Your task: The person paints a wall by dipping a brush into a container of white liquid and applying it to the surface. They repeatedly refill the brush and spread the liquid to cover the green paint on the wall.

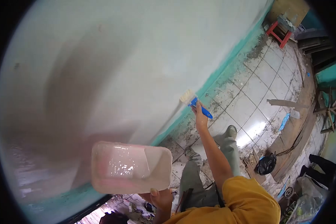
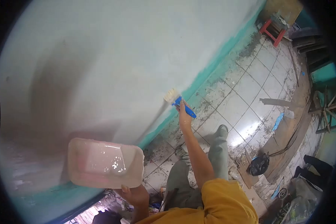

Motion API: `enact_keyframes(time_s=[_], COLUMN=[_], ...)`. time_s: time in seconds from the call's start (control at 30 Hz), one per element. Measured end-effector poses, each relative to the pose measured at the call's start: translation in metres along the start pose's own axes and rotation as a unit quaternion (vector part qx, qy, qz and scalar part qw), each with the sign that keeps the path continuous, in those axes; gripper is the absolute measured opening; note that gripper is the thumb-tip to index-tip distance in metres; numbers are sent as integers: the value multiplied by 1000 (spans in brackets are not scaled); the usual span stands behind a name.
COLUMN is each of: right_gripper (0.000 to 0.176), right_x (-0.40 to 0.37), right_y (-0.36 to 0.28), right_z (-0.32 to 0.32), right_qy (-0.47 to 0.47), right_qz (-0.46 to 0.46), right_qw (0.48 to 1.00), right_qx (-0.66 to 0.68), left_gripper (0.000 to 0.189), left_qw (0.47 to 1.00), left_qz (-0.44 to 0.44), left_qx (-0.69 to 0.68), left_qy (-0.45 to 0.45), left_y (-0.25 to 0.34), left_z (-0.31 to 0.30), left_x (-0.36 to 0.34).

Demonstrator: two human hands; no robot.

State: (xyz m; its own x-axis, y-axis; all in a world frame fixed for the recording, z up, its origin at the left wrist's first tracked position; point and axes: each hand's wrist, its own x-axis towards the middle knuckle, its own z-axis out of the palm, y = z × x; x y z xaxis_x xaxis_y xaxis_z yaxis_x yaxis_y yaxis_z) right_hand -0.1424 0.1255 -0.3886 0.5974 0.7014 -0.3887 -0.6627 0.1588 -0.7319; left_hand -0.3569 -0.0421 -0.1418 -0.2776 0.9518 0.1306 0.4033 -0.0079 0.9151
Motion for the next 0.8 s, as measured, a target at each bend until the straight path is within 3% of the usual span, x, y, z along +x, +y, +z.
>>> enact_keyframes(time_s=[0.03,0.07,0.13,0.33,0.4,0.47,0.57,0.67,0.73,0.77,0.8], right_gripper=[53,52,51,43,41,38,34,32,31,31,31], right_x=[2,4,1,-29,-27,-18,11,33,37,37,33], right_y=[10,19,3,-133,-152,-139,-72,-4,8,11,3], right_z=[-11,-18,-5,86,88,71,40,0,-16,-22,-19], right_qy=[19,37,31,-3,-38,-42,-18,5,9,12,13], right_qz=[14,28,8,-133,-185,-180,-86,-49,-59,-69,-69], right_qw=[999,996,996,988,982,983,995,998,998,997,997], right_qx=[-40,-79,-89,-80,12,25,39,27,-7,-45,-44], left_gripper=[66,66,68,70,71,72,74,75,44,44,54], left_qw=[963,963,995,997,995,991,982,976,899,899,952], left_qz=[-49,-48,38,15,14,12,20,25,47,47,-6], left_qx=[-264,-264,38,-60,-94,-129,-184,-215,-388,-385,-289], left_qy=[24,22,-81,-52,-43,-34,-26,-24,-200,-202,-103], left_y=[22,14,0,-1,-3,-7,-18,-20,-1,-10,-30], left_z=[19,14,-2,2,8,15,32,48,58,55,51], left_x=[7,6,-2,-22,-27,-31,-26,-19,-16,-22,-31])
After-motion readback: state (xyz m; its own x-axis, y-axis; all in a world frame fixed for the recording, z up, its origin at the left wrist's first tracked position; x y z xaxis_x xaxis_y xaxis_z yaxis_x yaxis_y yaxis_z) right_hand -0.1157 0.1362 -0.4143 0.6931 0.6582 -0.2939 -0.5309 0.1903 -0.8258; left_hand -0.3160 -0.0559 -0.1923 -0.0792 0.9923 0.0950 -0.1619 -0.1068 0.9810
